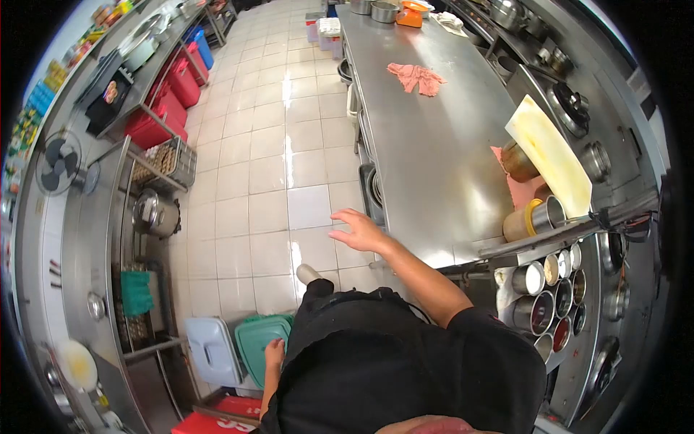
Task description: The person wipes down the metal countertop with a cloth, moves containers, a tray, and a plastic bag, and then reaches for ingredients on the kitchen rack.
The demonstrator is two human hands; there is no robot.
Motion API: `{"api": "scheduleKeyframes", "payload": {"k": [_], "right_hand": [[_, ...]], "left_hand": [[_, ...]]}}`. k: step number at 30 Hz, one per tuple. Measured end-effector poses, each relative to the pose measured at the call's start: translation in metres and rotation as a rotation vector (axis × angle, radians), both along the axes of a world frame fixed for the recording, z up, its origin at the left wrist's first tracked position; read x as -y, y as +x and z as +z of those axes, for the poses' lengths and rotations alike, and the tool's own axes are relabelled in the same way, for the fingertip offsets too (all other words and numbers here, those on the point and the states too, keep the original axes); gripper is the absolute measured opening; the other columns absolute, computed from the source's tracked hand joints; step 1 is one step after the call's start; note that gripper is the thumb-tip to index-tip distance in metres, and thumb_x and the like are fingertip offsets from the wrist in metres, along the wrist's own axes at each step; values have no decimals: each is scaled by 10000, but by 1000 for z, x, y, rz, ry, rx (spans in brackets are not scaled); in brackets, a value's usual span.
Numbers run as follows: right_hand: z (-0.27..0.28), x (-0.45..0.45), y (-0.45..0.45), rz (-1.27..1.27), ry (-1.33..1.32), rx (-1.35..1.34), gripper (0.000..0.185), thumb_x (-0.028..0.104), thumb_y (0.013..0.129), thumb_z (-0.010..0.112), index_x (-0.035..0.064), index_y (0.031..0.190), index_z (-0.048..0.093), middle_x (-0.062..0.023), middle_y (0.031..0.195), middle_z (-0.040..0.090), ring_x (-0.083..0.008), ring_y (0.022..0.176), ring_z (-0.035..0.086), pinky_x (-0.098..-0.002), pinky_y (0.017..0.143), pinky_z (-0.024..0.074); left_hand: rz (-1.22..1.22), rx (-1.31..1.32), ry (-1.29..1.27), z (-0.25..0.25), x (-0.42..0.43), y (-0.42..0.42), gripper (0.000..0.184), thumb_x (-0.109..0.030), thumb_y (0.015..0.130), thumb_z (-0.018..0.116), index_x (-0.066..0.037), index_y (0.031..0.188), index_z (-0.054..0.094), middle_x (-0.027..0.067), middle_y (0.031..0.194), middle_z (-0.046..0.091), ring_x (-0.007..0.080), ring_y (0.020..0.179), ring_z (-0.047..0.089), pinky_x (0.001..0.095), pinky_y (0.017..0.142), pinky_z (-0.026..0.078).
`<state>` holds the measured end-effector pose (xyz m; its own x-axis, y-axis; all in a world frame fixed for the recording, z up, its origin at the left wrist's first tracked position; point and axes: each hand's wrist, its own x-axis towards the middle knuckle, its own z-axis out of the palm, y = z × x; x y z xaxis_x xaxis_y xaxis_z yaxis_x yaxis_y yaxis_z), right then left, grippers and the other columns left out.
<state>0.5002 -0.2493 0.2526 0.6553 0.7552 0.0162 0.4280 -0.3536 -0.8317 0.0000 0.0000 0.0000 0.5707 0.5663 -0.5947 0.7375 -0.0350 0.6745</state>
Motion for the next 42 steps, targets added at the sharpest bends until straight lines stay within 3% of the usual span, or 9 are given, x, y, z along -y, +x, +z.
{"api": "scheduleKeyframes", "payload": {"k": [3,16,22,27,29,32,34,36,42], "right_hand": [[-24,-6,63,-138,-152,55,511,369,881,716,21,1245,631,-184,1273,616,-346,1197,581,-405,1013,463],[-43,-27,232,-1040,-83,-174,486,321,897,727,6,1257,643,-114,1108,704,-179,972,643,-332,866,514],[-50,3,439,-1406,418,-226,670,417,923,687,-46,1375,515,-185,1363,577,-267,1257,547,-368,1053,414],[-16,0,611,-1601,528,-1,610,475,909,662,-25,1252,599,-79,1183,624,-204,1082,556,-359,888,464],[-17,0,679,-1816,76,92,593,518,860,665,-8,1132,637,-68,1077,635,-240,1003,579,-360,821,479],[-19,-13,721,-1237,-1032,188,502,522,800,659,36,928,649,-52,886,622,-281,853,591,-398,696,485],[-19,-41,760,-1017,-1198,232,413,470,795,653,60,842,658,-68,841,622,-305,857,588,-437,703,479],[-48,-96,798,-1356,-816,278,316,386,819,649,72,814,685,-113,890,640,-329,975,582,-478,809,468],[-79,-209,844,-1024,-371,732,357,361,802,723,90,1028,670,-163,1314,551,-337,1225,484,-488,1047,375]], "left_hand": [[-27,84,52,-45,-77,114,347,-256,913,626,30,1094,703,196,1006,735,252,961,702,350,876,529],[-478,206,416,87,-319,521,331,-236,920,608,17,1117,694,238,1061,700,366,999,680,420,893,532],[-577,106,436,65,-350,601,351,-252,920,615,4,1149,686,239,1056,698,364,997,683,422,896,532],[-747,-193,354,43,-398,605,377,-262,902,629,16,1151,684,240,1047,712,354,986,697,416,882,536],[-588,-174,281,54,-406,632,365,-241,903,629,28,1142,684,226,1041,720,334,980,703,400,875,537],[-385,-98,171,64,-425,652,344,-212,905,628,41,1131,685,208,1026,731,298,969,708,374,863,539],[-283,-110,237,50,-425,694,327,-185,910,630,59,1123,679,197,1005,734,260,958,706,348,844,540],[-319,-95,186,38,-436,732,324,-178,910,635,60,1126,677,192,1003,734,254,945,707,346,840,542],[-686,-102,154,42,-471,920,286,-151,920,640,41,1128,682,195,1034,730,258,940,712,350,853,548]]}}
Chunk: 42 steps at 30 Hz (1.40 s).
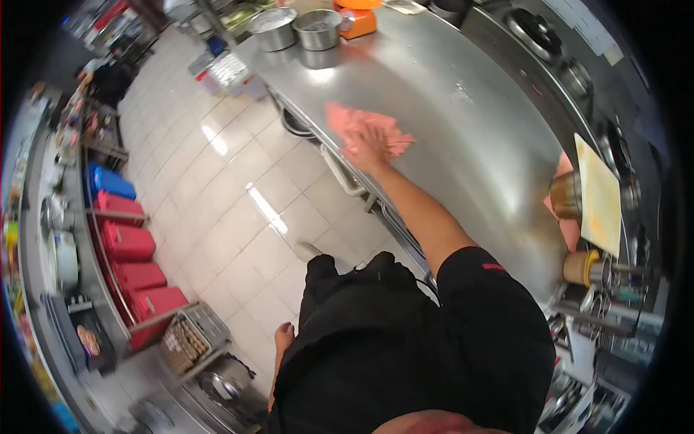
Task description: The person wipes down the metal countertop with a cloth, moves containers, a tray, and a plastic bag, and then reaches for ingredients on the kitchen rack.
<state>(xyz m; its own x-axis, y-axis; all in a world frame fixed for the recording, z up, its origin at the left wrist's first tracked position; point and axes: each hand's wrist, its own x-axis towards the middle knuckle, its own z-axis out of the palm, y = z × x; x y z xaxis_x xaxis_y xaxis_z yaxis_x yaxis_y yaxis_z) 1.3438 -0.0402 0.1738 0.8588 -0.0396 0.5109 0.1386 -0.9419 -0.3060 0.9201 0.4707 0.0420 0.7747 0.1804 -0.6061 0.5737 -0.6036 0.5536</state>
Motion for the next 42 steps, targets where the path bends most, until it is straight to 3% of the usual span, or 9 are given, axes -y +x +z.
{"api": "scheduleKeyframes", "payload": {"k": [8,15,19,23,26,29,33,37,42], "right_hand": [[13,3,-28,-8,23,-183,361,348,816,712,132,1101,660,-83,1517,440,-304,1364,401,-483,1151,275],[22,15,-54,-188,36,-281,425,363,814,715,152,1179,660,-78,1510,446,-310,1378,400,-486,1159,266],[15,67,-21,-261,-14,-293,390,351,825,705,156,1162,675,-61,1510,448,-314,1384,387,-490,1152,274],[-17,197,46,-419,27,-362,354,323,874,653,173,1193,679,-41,1484,473,-331,1396,359,-480,1137,290],[26,269,112,-401,-50,-431,367,271,908,599,167,1259,623,-75,1448,499,-322,1390,364,-448,1114,299],[-41,415,161,-335,-147,-182,280,210,916,566,89,1166,604,-137,1245,596,-351,1231,489,-472,1026,357],[11,510,243,-276,-166,-461,379,300,1010,412,98,1249,625,-102,1376,588,-248,1291,520,-362,1105,387],[-19,611,287,-311,-82,-196,394,305,1026,355,134,1195,667,-132,1249,650,-260,1191,591,-376,1043,424],[6,634,321,-935,285,-590,431,331,1052,288,146,1227,636,-162,1159,674,-275,1118,629,-376,992,465]], "left_hand": [[-355,342,60,-14,-40,346,292,-171,933,624,21,1147,674,203,1084,704,316,1027,676,375,891,527],[-564,770,-55,95,87,575,294,-86,945,604,10,1223,612,201,1149,641,356,1092,615,391,940,490],[-736,900,-31,165,196,644,329,-86,946,603,-15,1266,595,207,1284,579,375,1204,552,437,1005,460],[-913,936,-42,163,317,717,391,-102,950,595,-38,1333,552,230,1398,485,434,1333,423,486,1085,390],[-960,895,45,128,372,762,443,-172,950,593,-52,1372,527,227,1467,425,446,1403,324,525,1144,306],[-1042,998,264,115,408,778,479,-246,962,563,-51,1396,512,224,1507,392,449,1416,303,531,1171,247],[-1076,913,276,109,411,783,534,-339,986,475,-33,1424,484,211,1556,348,441,1456,250,539,1189,196],[-1167,936,304,99,406,791,572,-370,1004,434,-18,1454,439,231,1558,338,463,1448,258,564,1179,198],[-1124,847,279,107,418,792,603,-394,1025,392,-18,1496,377,232,1569,323,469,1449,260,580,1174,195]]}}
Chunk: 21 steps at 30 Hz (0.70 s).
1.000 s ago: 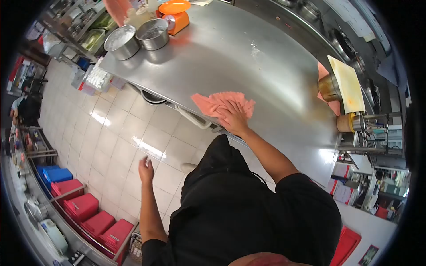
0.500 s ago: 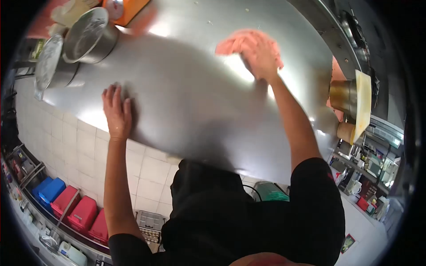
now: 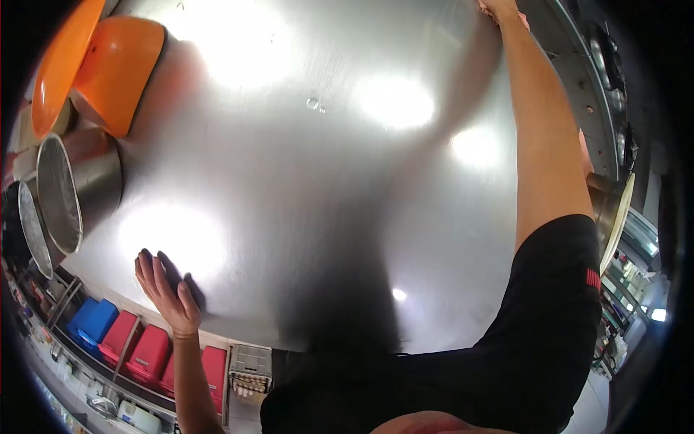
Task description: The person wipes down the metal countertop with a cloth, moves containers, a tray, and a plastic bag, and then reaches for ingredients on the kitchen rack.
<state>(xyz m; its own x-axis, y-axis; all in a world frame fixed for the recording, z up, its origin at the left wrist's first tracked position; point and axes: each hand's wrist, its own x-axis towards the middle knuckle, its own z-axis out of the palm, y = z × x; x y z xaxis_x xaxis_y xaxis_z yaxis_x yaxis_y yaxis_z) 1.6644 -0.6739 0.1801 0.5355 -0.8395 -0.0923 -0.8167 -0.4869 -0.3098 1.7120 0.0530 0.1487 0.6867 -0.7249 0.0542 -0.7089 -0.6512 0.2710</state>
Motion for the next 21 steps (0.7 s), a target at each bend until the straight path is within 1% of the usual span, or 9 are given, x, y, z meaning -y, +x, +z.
{"api": "scheduleKeyframes", "payload": {"k": [1,4,7,9,11,13,14,16,21], "right_hand": [[6,2,2,-109,88,-77,440,345,1057,279,148,1239,628,-166,1143,678,-279,1106,634,-379,987,469],[-74,115,-20,382,-446,26,436,353,1054,305,110,1230,621,-171,1177,671,-272,1101,634,-396,965,475],[-136,171,-61,379,-443,-52,458,347,1052,313,43,1240,599,-199,1159,666,-325,1086,622,-428,975,464],[-121,74,-103,186,-596,257,428,300,1040,349,3,1228,594,-197,1161,651,-355,1083,601,-441,1000,450],[-63,-38,-142,109,-210,83,406,286,1033,378,22,1254,592,-182,1176,630,-367,1097,581,-433,1035,428],[-37,-143,-198,272,-338,374,238,194,915,559,35,1089,593,-177,1080,608,-388,1062,544,-514,945,393],[-42,-177,-224,347,-299,433,216,175,909,548,11,1038,603,-205,1019,600,-408,963,544,-520,868,412],[-26,-265,-289,365,-130,285,139,121,860,582,11,936,623,-194,980,598,-404,906,523,-512,866,388],[11,-418,-373,70,-40,158,417,224,766,703,15,1119,629,-210,1182,547,-462,1112,498,-625,1000,337]], "left_hand": [[3,-11,2,1,2,0,603,-394,1026,388,-18,1497,376,232,1570,321,468,1451,258,581,1174,194],[8,-16,9,3,3,-1,600,-393,1030,382,-16,1497,376,234,1570,319,465,1452,259,581,1174,193],[-38,10,-6,1,5,-1,607,-404,1033,383,-7,1492,381,233,1564,329,462,1445,272,578,1173,201],[-51,31,5,-2,1,-1,607,-401,1036,377,2,1489,380,232,1561,335,456,1444,279,573,1174,211],[-60,53,0,-4,-1,0,606,-398,1037,371,6,1489,381,231,1558,341,448,1444,284,566,1176,216],[-53,58,4,-1,0,-3,603,-394,1038,366,9,1486,386,229,1556,346,441,1445,288,559,1177,219],[-43,55,10,0,1,-4,600,-391,1038,365,10,1484,391,229,1555,348,439,1445,290,556,1178,219],[-53,70,14,2,5,-5,588,-375,1038,365,20,1471,413,226,1555,351,433,1447,290,551,1180,218],[-60,80,25,-1,1,-4,591,-371,1038,365,26,1473,410,230,1557,346,433,1450,283,548,1185,209]]}}
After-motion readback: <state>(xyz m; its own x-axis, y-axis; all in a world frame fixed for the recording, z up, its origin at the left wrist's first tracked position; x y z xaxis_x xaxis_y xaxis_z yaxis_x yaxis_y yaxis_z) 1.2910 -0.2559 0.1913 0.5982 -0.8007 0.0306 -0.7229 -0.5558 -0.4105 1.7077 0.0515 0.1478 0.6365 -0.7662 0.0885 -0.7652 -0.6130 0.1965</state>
